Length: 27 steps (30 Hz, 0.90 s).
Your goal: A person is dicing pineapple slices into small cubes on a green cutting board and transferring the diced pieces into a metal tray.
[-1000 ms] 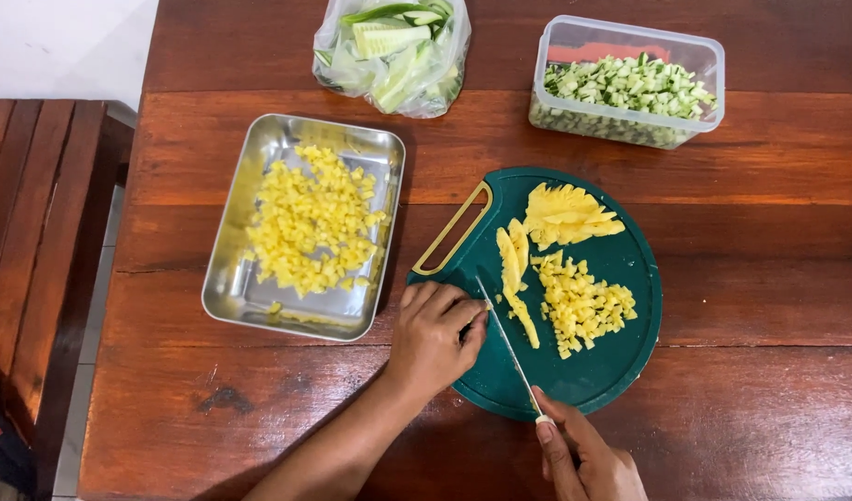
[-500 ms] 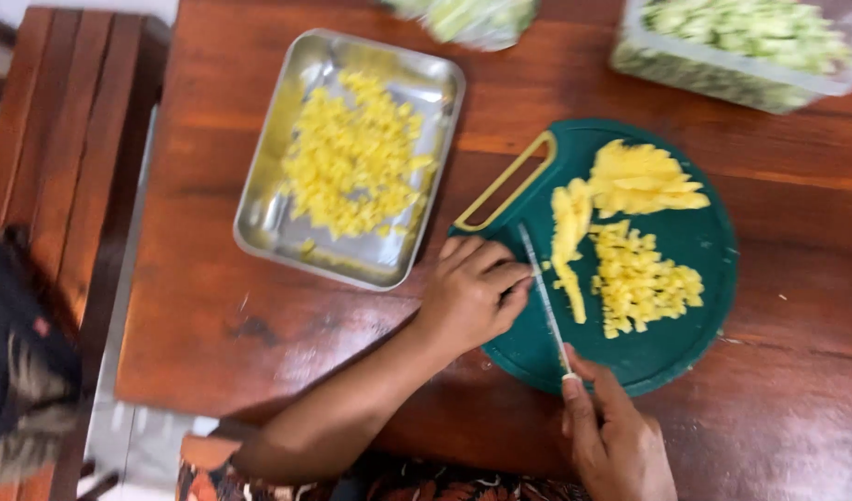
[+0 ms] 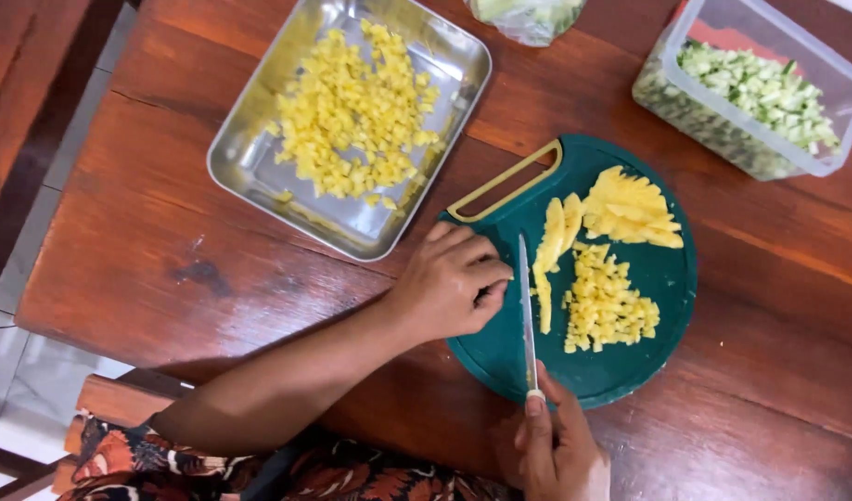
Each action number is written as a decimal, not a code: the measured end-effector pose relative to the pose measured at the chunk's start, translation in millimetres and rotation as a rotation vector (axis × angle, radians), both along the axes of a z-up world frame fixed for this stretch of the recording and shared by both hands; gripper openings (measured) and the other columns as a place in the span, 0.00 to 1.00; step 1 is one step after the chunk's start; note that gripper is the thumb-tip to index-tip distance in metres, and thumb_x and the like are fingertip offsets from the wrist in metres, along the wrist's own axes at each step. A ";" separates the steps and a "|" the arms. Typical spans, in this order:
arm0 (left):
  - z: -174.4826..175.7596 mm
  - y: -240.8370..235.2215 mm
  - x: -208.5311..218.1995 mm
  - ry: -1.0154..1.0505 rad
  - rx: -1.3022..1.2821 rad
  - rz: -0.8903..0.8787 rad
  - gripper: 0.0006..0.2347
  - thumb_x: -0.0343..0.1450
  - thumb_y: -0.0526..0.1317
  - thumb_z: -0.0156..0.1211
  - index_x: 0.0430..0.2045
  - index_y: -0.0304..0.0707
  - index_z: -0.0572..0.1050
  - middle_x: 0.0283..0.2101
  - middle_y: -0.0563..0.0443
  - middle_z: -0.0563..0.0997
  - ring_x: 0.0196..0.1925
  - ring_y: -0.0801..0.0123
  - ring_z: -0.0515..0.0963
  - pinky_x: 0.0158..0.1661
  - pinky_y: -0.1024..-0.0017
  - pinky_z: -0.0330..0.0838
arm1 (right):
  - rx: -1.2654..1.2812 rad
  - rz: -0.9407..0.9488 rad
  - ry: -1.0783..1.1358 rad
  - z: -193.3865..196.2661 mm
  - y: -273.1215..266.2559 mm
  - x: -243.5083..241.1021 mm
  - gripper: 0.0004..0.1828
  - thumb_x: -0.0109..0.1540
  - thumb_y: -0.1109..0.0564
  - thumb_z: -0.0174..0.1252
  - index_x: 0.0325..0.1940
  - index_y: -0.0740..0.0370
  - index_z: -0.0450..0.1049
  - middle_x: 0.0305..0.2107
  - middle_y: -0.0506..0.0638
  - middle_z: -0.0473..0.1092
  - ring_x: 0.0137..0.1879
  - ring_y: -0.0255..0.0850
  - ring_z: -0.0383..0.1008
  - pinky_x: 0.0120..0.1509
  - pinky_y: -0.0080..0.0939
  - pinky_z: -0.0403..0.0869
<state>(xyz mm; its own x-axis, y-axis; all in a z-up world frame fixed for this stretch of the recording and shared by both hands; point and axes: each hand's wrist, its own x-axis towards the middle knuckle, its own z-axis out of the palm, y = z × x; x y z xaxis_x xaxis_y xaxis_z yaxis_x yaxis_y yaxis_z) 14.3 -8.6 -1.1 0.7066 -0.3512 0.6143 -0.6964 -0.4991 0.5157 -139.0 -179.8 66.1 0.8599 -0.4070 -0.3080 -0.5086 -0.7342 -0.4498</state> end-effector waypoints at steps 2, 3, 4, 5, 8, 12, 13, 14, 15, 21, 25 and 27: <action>0.0 6.5 1.5 -0.016 0.015 0.000 0.02 0.65 0.33 0.62 0.26 0.42 0.79 0.31 0.51 0.77 0.34 0.57 0.73 0.39 0.59 0.62 | 0.077 -0.006 0.036 5.2 6.4 2.6 0.22 0.66 0.42 0.47 0.60 0.36 0.79 0.12 0.37 0.74 0.17 0.35 0.75 0.28 0.38 0.75; -0.2 6.1 1.3 -0.015 0.004 0.003 0.02 0.65 0.32 0.63 0.25 0.42 0.79 0.31 0.51 0.78 0.34 0.57 0.73 0.39 0.60 0.62 | 0.118 -0.021 0.051 8.6 8.0 1.0 0.22 0.66 0.43 0.48 0.61 0.36 0.79 0.13 0.37 0.74 0.17 0.34 0.75 0.29 0.36 0.75; -0.4 5.3 0.9 -0.014 -0.006 0.007 0.03 0.65 0.31 0.64 0.24 0.42 0.79 0.31 0.52 0.78 0.34 0.58 0.73 0.38 0.61 0.62 | 0.160 -0.036 0.065 11.9 9.3 -0.7 0.22 0.66 0.45 0.49 0.61 0.36 0.79 0.13 0.36 0.74 0.16 0.32 0.75 0.29 0.33 0.75; -1.4 4.8 -0.1 -0.011 -0.008 -0.002 0.03 0.65 0.31 0.64 0.24 0.42 0.79 0.31 0.52 0.78 0.34 0.58 0.73 0.38 0.61 0.62 | 0.158 -0.046 0.068 11.0 8.0 -2.8 0.22 0.66 0.45 0.49 0.61 0.36 0.79 0.13 0.36 0.74 0.16 0.32 0.75 0.29 0.33 0.75; -0.4 6.1 1.5 -0.006 0.001 -0.014 0.03 0.64 0.31 0.65 0.23 0.42 0.78 0.30 0.53 0.78 0.34 0.60 0.73 0.39 0.61 0.62 | 0.166 0.001 0.039 7.9 5.7 -3.4 0.22 0.65 0.43 0.48 0.61 0.35 0.78 0.13 0.35 0.74 0.15 0.33 0.75 0.29 0.35 0.77; 0.4 5.1 1.1 -0.018 0.000 -0.013 0.04 0.65 0.31 0.64 0.22 0.43 0.78 0.30 0.54 0.77 0.34 0.60 0.72 0.39 0.61 0.62 | 0.169 0.004 0.132 10.8 2.6 -2.2 0.23 0.65 0.42 0.49 0.63 0.36 0.77 0.15 0.36 0.76 0.20 0.32 0.78 0.31 0.37 0.77; -0.5 5.5 1.7 -0.024 -0.002 -0.008 0.03 0.65 0.32 0.64 0.23 0.44 0.78 0.30 0.55 0.77 0.34 0.60 0.73 0.39 0.62 0.62 | 0.186 0.013 0.147 11.5 2.7 -1.0 0.23 0.65 0.42 0.49 0.63 0.36 0.77 0.15 0.36 0.76 0.20 0.32 0.78 0.31 0.37 0.77; -0.2 5.1 1.5 -0.025 -0.001 -0.015 0.03 0.65 0.32 0.64 0.23 0.44 0.78 0.30 0.55 0.77 0.34 0.60 0.73 0.39 0.62 0.62 | 0.188 0.007 0.145 12.2 2.5 0.1 0.23 0.65 0.42 0.49 0.63 0.36 0.77 0.15 0.36 0.76 0.20 0.32 0.78 0.31 0.37 0.77; 0.2 5.2 1.5 -0.022 -0.002 -0.013 0.03 0.66 0.32 0.64 0.23 0.43 0.79 0.31 0.55 0.78 0.34 0.60 0.73 0.39 0.61 0.62 | 0.192 0.010 0.164 12.5 2.4 1.6 0.24 0.65 0.43 0.49 0.64 0.36 0.76 0.15 0.37 0.76 0.21 0.32 0.79 0.33 0.38 0.78; 0.1 6.3 2.2 -0.016 -0.007 -0.026 0.03 0.67 0.33 0.63 0.23 0.43 0.79 0.31 0.55 0.79 0.34 0.60 0.73 0.40 0.61 0.62 | 0.222 0.063 0.178 6.3 6.3 16.0 0.25 0.66 0.41 0.46 0.65 0.37 0.73 0.16 0.40 0.76 0.24 0.37 0.80 0.36 0.42 0.75; 1.3 5.9 1.7 -0.001 -0.003 -0.031 0.03 0.67 0.33 0.63 0.24 0.43 0.78 0.31 0.55 0.79 0.34 0.60 0.73 0.40 0.61 0.62 | 0.300 0.113 0.104 1.9 7.4 26.7 0.23 0.67 0.44 0.46 0.66 0.43 0.72 0.17 0.44 0.74 0.24 0.36 0.75 0.34 0.42 0.72; -0.7 5.3 0.6 0.004 -0.007 -0.026 0.03 0.67 0.33 0.64 0.24 0.43 0.79 0.32 0.55 0.79 0.35 0.60 0.74 0.40 0.60 0.63 | 0.283 0.112 0.125 5.1 4.3 26.2 0.24 0.67 0.43 0.45 0.66 0.41 0.72 0.17 0.43 0.75 0.24 0.38 0.75 0.34 0.44 0.72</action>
<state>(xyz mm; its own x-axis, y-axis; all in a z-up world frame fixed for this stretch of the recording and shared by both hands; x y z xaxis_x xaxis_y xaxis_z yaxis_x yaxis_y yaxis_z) 15.0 -3.3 -1.8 0.7001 -0.3648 0.6138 -0.7066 -0.4774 0.5223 -112.8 -175.5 71.2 0.8429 -0.1957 -0.5012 -0.4960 -0.6435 -0.5830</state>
